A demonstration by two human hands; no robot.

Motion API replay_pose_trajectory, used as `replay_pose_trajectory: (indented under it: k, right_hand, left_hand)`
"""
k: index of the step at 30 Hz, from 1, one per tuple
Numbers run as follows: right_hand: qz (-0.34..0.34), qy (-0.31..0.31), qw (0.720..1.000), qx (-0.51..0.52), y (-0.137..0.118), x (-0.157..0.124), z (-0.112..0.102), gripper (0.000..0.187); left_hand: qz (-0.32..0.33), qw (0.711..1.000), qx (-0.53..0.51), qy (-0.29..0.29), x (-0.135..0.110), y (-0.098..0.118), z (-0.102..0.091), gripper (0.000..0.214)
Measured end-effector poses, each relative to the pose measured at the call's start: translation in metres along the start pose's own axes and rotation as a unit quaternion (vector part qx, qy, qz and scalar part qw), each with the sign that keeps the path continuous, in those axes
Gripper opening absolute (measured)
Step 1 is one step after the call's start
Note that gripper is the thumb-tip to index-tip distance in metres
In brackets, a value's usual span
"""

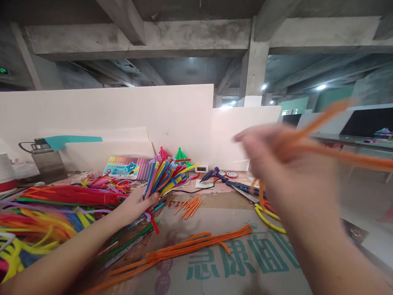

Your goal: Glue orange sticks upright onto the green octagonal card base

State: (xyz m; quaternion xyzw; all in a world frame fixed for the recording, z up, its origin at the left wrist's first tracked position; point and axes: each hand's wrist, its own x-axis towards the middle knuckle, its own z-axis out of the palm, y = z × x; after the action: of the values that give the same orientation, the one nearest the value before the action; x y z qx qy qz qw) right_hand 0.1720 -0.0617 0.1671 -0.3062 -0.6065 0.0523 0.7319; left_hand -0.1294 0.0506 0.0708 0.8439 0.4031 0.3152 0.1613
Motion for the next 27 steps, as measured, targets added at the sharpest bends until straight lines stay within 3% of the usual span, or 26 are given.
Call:
replay_pose_trajectory:
  k: [3, 6, 10, 20, 27]
  right_hand:
    - [0.093, -0.193, 0.974, -0.07, 0.022, -0.019, 0.032, 0.009]
    - [0.15, -0.242, 0.956, -0.068, 0.051, -0.035, 0.063, 0.013]
    - [0.17, -0.241, 0.955, -0.041, 0.069, -0.047, 0.076, 0.022]
    - [0.202, -0.201, 0.958, 0.019, 0.056, -0.052, 0.082, 0.02]
    - [0.155, -0.199, 0.967, -0.011, 0.055, -0.05, 0.078, 0.019]
  left_hand:
    - [0.017, 1.0, 0.013, 0.001, -0.001, 0.0, 0.001, 0.062]
    - [0.026, 0.999, 0.032, 0.012, -0.002, 0.002, 0.003, 0.057]
    - [0.026, 0.996, 0.078, 0.02, -0.004, 0.009, 0.006, 0.05]
    - [0.044, 0.993, 0.108, 0.034, -0.006, 0.01, 0.009, 0.054]
    - [0.013, 0.997, 0.068, 0.038, -0.002, -0.002, 0.008, 0.051]
